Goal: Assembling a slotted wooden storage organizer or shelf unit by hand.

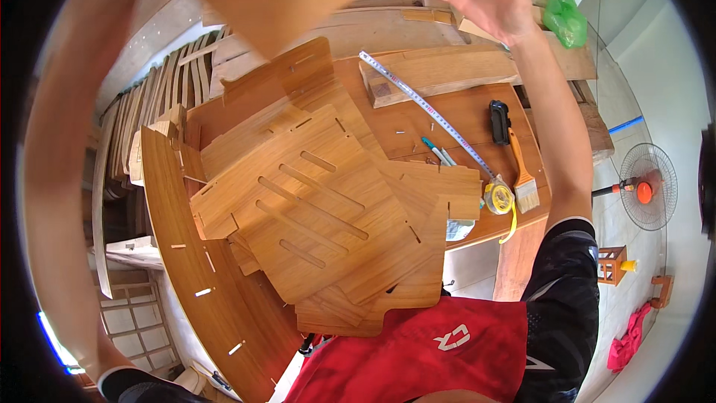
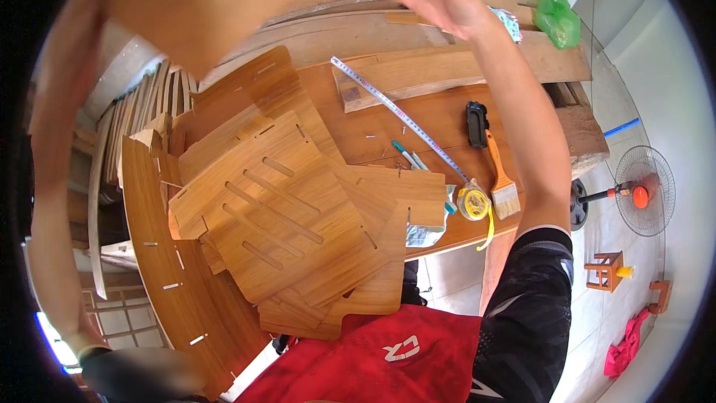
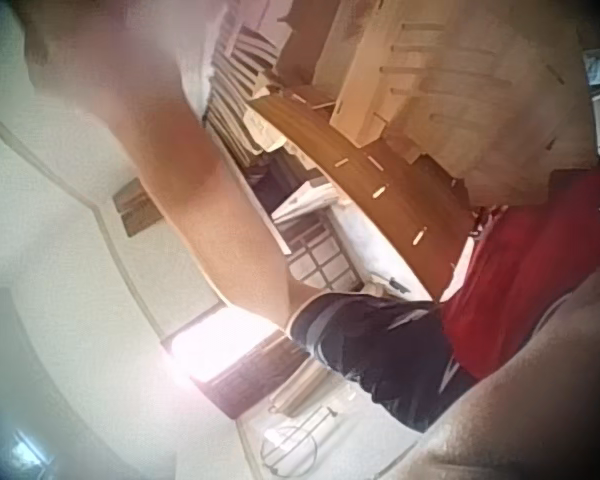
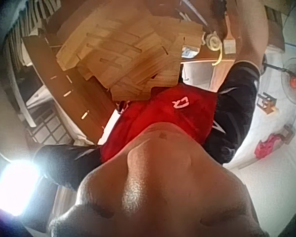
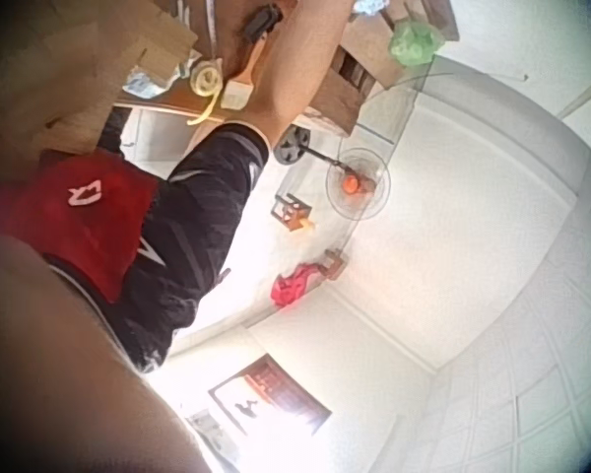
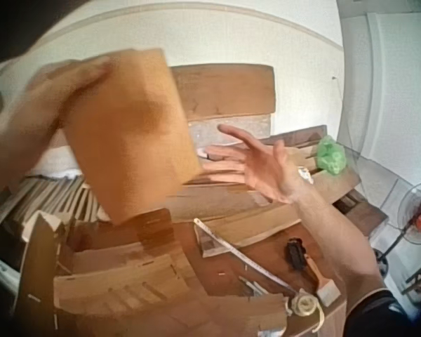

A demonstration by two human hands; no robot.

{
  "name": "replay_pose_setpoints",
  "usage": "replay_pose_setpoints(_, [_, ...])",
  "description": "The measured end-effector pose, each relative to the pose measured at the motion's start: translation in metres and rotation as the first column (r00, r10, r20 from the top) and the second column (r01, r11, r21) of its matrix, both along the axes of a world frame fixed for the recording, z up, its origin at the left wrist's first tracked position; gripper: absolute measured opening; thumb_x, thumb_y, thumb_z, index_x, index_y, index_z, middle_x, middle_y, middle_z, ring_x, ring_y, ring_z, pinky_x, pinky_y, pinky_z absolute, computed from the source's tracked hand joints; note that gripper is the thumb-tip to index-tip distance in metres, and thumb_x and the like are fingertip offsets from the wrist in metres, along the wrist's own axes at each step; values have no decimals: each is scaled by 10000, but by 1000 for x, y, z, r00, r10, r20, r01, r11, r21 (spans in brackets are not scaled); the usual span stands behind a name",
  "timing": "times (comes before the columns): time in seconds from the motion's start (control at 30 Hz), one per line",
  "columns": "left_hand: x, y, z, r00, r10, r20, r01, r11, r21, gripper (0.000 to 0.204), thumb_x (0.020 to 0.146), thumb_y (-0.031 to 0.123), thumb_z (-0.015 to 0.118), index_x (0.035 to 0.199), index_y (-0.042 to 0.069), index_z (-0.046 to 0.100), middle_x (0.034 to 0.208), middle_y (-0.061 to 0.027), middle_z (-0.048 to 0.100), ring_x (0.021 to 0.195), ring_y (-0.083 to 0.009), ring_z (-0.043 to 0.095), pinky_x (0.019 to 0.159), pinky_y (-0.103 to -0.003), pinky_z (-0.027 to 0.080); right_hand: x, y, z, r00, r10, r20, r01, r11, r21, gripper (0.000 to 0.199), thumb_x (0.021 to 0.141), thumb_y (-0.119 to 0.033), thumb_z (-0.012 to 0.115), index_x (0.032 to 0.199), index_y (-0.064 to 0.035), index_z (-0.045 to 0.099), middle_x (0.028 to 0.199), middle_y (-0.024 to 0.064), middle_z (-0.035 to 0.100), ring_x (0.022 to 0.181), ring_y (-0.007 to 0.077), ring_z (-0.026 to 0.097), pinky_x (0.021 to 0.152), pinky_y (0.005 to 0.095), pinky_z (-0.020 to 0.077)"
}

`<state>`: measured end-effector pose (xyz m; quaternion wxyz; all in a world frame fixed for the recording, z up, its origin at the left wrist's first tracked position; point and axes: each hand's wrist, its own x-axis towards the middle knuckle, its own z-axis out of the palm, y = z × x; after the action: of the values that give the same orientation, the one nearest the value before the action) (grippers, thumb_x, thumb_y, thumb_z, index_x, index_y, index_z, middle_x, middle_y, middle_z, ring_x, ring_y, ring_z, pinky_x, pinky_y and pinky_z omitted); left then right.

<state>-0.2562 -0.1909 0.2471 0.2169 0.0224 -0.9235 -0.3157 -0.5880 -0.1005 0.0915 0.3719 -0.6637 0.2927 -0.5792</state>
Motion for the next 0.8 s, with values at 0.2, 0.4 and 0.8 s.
replay_pose_setpoints(0.2, [-90, 11, -32, 980, 196, -22, -196, 980, -20, 680, 1022, 532, 585, 1328, -71, 516, 1120, -246, 643, 1162, -318, 611, 1098, -474, 450, -5, 40, -11, 819, -570, -67, 573, 812, 109, 675, 985, -443, 681, 1466, 1, 519, 1425, 128, 594, 1329, 180, 542, 1114, 352, 411])
replay_pose_setpoints(0.4, [46, -124, -43, 789, 612, -44, -584, 728, -359, 542, 1046, 487, 554, 1409, 85, 590, 1372, -103, 609, 1293, -178, 539, 1132, -346, 376, -137, 62, -92, 670, -742, -25, 675, 595, 436, 629, 949, -424, 733, 1416, -30, 582, 1337, 94, 658, 1224, 172, 608, 1027, 346, 465])
replay_pose_setpoints(0.8, [291, -187, -199, 182, 905, 384, -772, 373, -514, 1086, 874, 715, 649, 1572, -47, 312, 1593, -299, 371, 1507, -382, 342, 1237, -424, 266, -316, 67, -223, 370, -708, -602, 929, 268, 256, 532, 977, -450, 666, 1249, 4, 722, 1208, 95, 727, 1136, 187, 634, 1026, 357, 453])
